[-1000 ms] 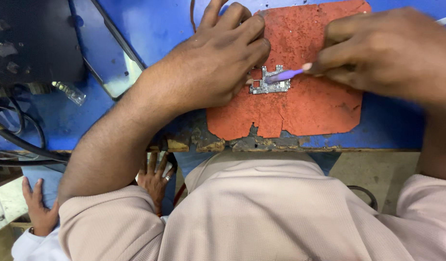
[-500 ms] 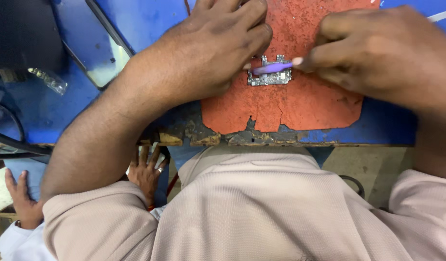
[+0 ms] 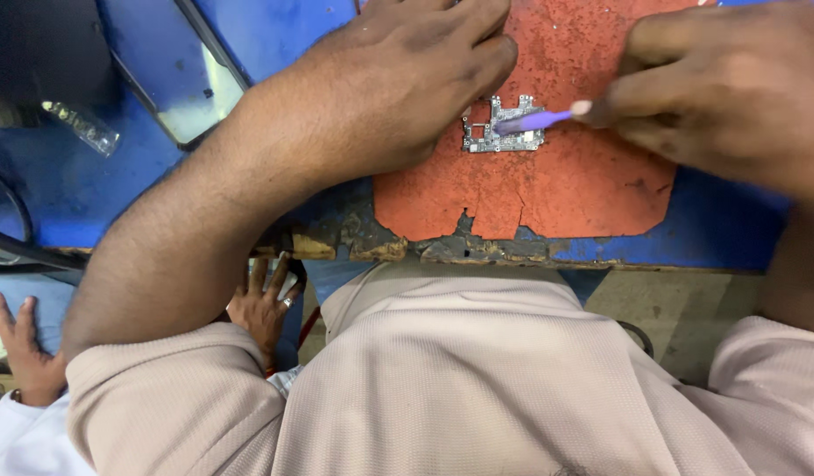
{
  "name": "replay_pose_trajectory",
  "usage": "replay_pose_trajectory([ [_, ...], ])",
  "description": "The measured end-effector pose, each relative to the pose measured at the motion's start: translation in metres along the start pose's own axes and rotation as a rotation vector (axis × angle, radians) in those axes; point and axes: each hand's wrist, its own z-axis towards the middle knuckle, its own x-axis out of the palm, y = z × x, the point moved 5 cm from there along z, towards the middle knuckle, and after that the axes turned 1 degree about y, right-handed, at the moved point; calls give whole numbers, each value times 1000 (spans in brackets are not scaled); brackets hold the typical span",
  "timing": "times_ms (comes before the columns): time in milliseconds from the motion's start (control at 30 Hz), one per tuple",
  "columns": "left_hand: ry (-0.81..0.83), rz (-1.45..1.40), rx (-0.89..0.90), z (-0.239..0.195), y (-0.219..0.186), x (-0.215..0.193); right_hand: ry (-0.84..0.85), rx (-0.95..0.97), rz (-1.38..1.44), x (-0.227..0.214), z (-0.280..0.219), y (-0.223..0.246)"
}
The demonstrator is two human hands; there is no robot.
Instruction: The person uses a purple toothbrush to scrub the surface of a small circuit board placed on a red mat. The person holds the board steady with their left hand while scrubbing with their right hand, focusing on the components and solder points.
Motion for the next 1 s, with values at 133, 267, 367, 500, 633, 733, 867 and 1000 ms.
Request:
replay_pose_trajectory([
  [133,8,12,12,5,-2,0,-136,-99,82,-6,-4,11],
  [267,-8,31,13,3,-2,-2,-116,-56,181,-5,-4,-4],
  [367,-9,27,19,4,-1,-1,-63,-36,5,-1,-2,1],
  [500,20,73,54,5,1,-2,-162,-131,115,-6,-3,8],
  [633,67,122,46,17,-4,3,60,20,122,-2,2,-12],
  [733,75,41,10,20,-1,-9,-17,-61,219,-11,10,-7],
  [867,137,59,-18,19,-2,1,97,4,225,-1,5,3],
  [1000,103,93,-2,16,-1,-2,30,4,254,-11,6,-13],
])
